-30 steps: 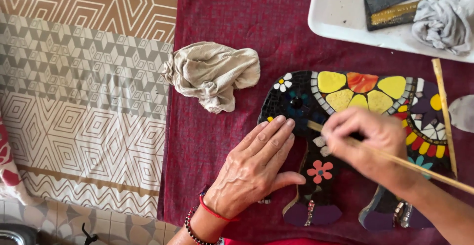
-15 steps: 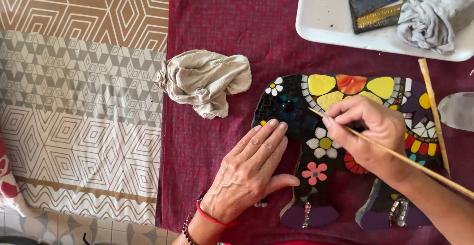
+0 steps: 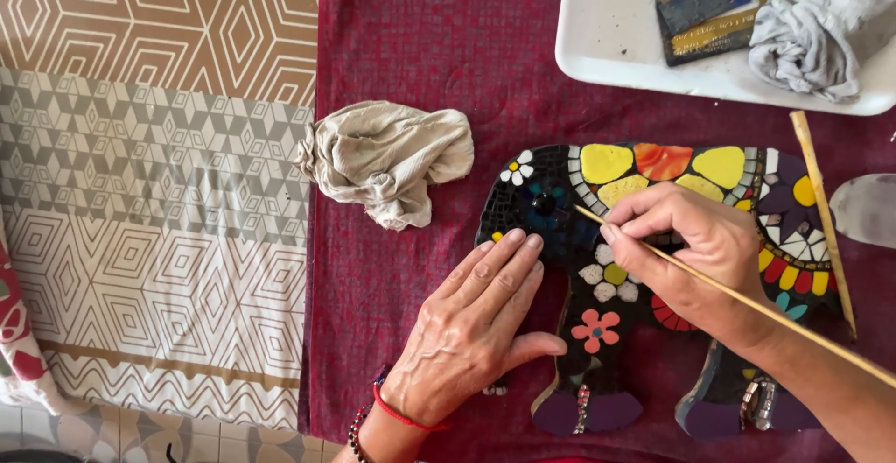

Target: Cleaning and refining the grout on a mosaic elephant using a spray bottle, cloth, and wooden stick.

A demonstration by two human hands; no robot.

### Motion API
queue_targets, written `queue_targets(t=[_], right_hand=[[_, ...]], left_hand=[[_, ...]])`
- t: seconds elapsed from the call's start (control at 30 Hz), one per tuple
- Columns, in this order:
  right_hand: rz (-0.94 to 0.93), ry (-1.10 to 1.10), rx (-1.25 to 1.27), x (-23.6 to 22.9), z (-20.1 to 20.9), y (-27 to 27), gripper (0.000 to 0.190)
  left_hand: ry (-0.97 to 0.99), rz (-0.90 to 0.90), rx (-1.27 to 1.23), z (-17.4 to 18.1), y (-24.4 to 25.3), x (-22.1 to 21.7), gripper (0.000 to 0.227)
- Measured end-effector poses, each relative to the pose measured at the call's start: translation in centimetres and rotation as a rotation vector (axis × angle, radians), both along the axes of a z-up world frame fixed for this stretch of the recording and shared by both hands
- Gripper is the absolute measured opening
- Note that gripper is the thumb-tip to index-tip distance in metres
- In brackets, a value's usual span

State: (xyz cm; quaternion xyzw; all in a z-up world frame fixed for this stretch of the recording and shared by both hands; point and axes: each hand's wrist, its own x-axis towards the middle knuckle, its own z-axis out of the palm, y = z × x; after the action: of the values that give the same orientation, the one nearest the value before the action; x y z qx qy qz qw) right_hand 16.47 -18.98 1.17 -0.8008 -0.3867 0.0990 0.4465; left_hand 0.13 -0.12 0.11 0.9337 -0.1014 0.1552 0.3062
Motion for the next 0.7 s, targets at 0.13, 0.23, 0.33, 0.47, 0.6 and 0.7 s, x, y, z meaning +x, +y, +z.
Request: queue_targets(t=[0.13,0.23,0.33,0.47,0.6,0.7], right_hand=[[0.043,0.003,0.004,-0.1,0.1,0.1,0.019],[-0.046,0.049,-0.016,-0.6,-0.1,0.1,0.018],[-0.074,0.095,-0.01,-1.0,-0.1,0.2,0.018],[-0.076,0.094,-0.012,-1.0,-0.3,0.1,0.017],[-0.163,0.223,0.052,-0.2,-0.8,-0.3,0.023],[-0.103,0.106,0.007,-0.4,-0.5,0.2,0.022]], left_hand=[[-0.005,-0.001,-0.003,0.0,0.0,0.0,0.061],[0.014,0.001,-0.004,-0.1,0.0,0.0,0.061],[0.01,-0.002,-0.008,-0.1,0.0,-0.2,0.061],[0.002,-0.002,-0.007,0.0,0.0,-0.1,0.061],[0.009,-0.01,-0.023,0.1,0.2,-0.2,0.061],[0.0,-0.005,-0.029,0.0,0.1,-0.2,0.061]])
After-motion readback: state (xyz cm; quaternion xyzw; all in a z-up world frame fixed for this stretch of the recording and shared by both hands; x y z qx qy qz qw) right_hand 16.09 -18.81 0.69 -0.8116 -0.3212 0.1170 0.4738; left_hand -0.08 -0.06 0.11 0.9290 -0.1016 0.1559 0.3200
